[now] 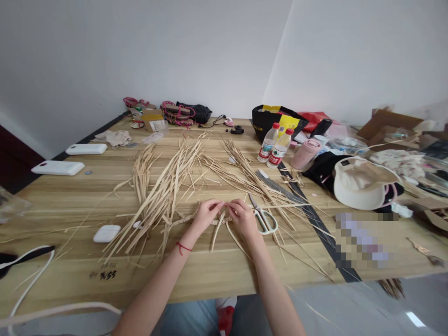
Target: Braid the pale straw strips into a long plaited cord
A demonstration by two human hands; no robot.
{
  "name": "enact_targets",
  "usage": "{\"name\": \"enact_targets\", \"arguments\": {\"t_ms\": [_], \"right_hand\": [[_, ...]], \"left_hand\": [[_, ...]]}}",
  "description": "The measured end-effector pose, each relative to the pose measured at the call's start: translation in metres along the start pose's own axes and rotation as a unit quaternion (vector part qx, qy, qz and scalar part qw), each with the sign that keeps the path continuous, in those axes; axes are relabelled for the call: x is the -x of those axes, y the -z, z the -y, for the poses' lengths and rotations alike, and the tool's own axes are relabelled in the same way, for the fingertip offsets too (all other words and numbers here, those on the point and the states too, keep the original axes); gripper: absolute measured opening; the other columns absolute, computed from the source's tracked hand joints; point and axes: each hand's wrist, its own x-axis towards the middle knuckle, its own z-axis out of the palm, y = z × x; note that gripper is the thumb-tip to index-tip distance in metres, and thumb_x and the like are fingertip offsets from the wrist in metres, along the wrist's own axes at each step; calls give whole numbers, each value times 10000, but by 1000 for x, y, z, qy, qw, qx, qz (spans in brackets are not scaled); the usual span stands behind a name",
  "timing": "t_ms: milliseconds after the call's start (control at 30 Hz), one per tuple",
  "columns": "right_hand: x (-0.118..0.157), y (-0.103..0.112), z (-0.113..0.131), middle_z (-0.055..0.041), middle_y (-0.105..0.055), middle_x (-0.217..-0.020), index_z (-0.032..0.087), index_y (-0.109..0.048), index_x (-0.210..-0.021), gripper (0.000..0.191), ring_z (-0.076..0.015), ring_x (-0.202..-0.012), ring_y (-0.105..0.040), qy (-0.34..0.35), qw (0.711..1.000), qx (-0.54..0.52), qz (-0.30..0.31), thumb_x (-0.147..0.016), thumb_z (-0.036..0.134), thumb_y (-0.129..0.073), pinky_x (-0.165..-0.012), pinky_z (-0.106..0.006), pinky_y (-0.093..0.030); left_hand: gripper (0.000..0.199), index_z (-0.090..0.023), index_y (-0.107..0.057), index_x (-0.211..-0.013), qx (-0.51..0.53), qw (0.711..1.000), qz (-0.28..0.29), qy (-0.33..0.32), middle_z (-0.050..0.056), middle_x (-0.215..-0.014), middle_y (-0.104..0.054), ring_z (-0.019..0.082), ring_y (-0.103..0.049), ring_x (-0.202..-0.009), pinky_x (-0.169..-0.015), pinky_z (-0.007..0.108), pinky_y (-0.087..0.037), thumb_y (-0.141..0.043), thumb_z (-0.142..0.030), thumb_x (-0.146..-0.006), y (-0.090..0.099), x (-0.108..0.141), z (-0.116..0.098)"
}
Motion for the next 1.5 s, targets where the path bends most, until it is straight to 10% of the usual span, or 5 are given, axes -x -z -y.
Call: {"name": "enact_targets", "arguments": {"t_ms": [667,900,1067,1500], "right_hand": [[-1,-2,-2,-70,-612,-914,210,-638,-964,150,-184,-809,-605,-25,999,-43,-18,-856,203,-534,-742,-312,-515],[-1,-3,-2,-81,-604,-933,211,-625,-977,156,-188,-824,-598,-21,999,-42,-16,-875,197,-507,-753,-319,-509],[-1,-4,-2,-77,-600,-934,213,-614,-993,161,-190,-850,-593,-12,999,-45,-4,-887,203,-494,-769,-319,-504],[-4,-3,6,-81,-589,-955,206,-587,-1005,182,-194,-883,-581,-3,998,-46,33,-924,204,-424,-801,-329,-489]], "left_hand": [[131,-174,-616,-922,-162,980,-1,-116,59,-895,-642,145,-590,-742,-719,284,-499,-542,-258,-852,-1,7,-13],[478,-207,-379,-1307,-285,931,-49,-223,118,-1249,-502,166,-580,-916,-859,346,-476,-533,-175,-856,0,10,-18],[190,-195,-575,-1057,-394,882,4,-258,73,-1052,-617,227,-566,-986,-854,382,-448,-486,-188,-889,5,10,-21],[205,-173,-623,-1008,-431,841,1,-327,77,-989,-659,211,-573,-939,-843,375,-429,-452,-133,-901,17,11,-16]]}}
